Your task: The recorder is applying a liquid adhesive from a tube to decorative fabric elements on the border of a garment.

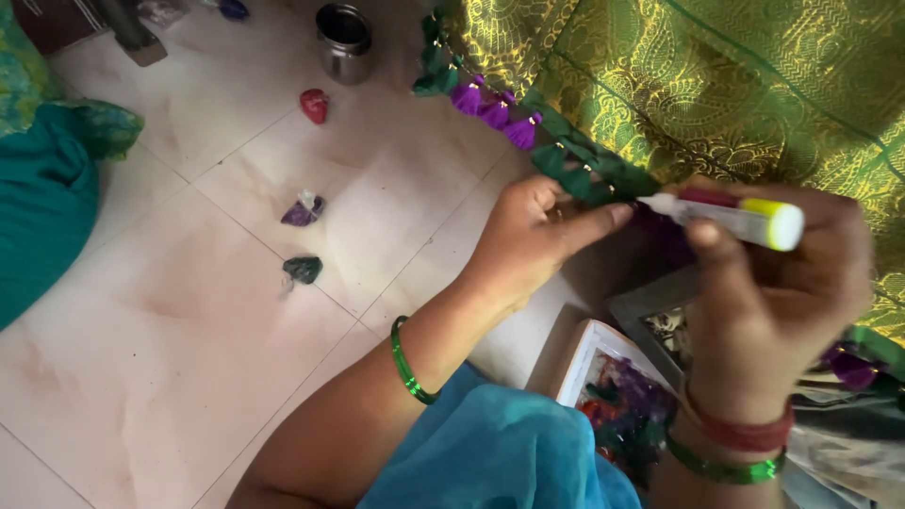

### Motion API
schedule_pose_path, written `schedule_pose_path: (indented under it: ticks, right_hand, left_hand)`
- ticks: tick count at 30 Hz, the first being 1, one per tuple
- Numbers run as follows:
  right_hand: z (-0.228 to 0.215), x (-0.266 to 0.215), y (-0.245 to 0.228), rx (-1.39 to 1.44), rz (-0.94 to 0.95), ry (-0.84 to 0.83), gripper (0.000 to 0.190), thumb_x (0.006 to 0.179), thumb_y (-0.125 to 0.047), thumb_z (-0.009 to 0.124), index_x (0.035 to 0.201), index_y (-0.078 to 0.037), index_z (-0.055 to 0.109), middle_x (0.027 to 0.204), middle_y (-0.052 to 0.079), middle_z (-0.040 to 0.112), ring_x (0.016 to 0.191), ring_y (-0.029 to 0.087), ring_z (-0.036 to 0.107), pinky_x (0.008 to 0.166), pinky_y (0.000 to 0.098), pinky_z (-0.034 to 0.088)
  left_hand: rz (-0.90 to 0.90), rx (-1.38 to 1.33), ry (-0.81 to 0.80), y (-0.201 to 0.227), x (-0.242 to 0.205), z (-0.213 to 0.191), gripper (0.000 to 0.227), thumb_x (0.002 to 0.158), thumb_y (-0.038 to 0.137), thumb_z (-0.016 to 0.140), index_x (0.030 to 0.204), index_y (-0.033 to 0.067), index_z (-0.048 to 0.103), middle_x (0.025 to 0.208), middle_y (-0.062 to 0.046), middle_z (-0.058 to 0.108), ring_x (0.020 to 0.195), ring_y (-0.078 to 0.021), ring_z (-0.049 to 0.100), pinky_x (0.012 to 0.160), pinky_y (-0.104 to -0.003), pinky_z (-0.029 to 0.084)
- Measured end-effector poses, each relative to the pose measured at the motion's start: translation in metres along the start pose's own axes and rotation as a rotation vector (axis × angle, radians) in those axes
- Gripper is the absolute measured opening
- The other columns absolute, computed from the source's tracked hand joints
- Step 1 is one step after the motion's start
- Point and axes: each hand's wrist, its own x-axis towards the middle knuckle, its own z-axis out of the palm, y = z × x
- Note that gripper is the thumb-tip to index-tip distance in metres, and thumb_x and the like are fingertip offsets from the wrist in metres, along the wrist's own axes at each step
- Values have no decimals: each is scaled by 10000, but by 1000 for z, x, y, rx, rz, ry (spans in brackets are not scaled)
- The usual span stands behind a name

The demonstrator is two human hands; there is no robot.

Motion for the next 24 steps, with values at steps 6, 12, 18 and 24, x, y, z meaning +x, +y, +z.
schedule_pose_path:
  ticks: [6, 12, 18, 24]
  right_hand:
    - [-12, -10, 9, 183, 20, 56, 258, 1047, 34, 787, 1138, -4, 548, 1091, 144, 720, 1038, 200, 744, 996, 312, 639]
    - [-14, -12, 10, 72, 35, 39, 257, 1050, 40, 787, 1148, 20, 550, 1116, 144, 688, 1083, 211, 743, 1004, 306, 622]
    - [-12, -10, 5, 123, 39, 53, 265, 1034, 45, 768, 1189, 2, 557, 1099, 159, 713, 1023, 199, 736, 997, 307, 627]
    - [-23, -12, -7, -13, 42, 49, 242, 1037, 61, 722, 1193, 11, 544, 1113, 179, 717, 1005, 190, 730, 952, 297, 622]
  left_hand:
    - [-167, -99, -7, -18, -3, 8, 162, 977, 70, 738, 1117, -11, 734, 1054, -37, 742, 977, -93, 659, 881, -259, 529]
    - [-154, -53, 46, -18, -5, 13, 137, 962, 57, 738, 1062, -36, 730, 1007, -54, 756, 924, -90, 675, 836, -250, 534]
    - [-120, -64, 34, -16, -7, 15, 133, 971, 46, 724, 1081, -28, 733, 1043, -52, 757, 952, -79, 667, 862, -242, 529]
    - [-168, -88, 38, -21, -9, 14, 137, 955, 45, 751, 1076, -7, 711, 1020, -54, 740, 931, -83, 660, 838, -250, 525]
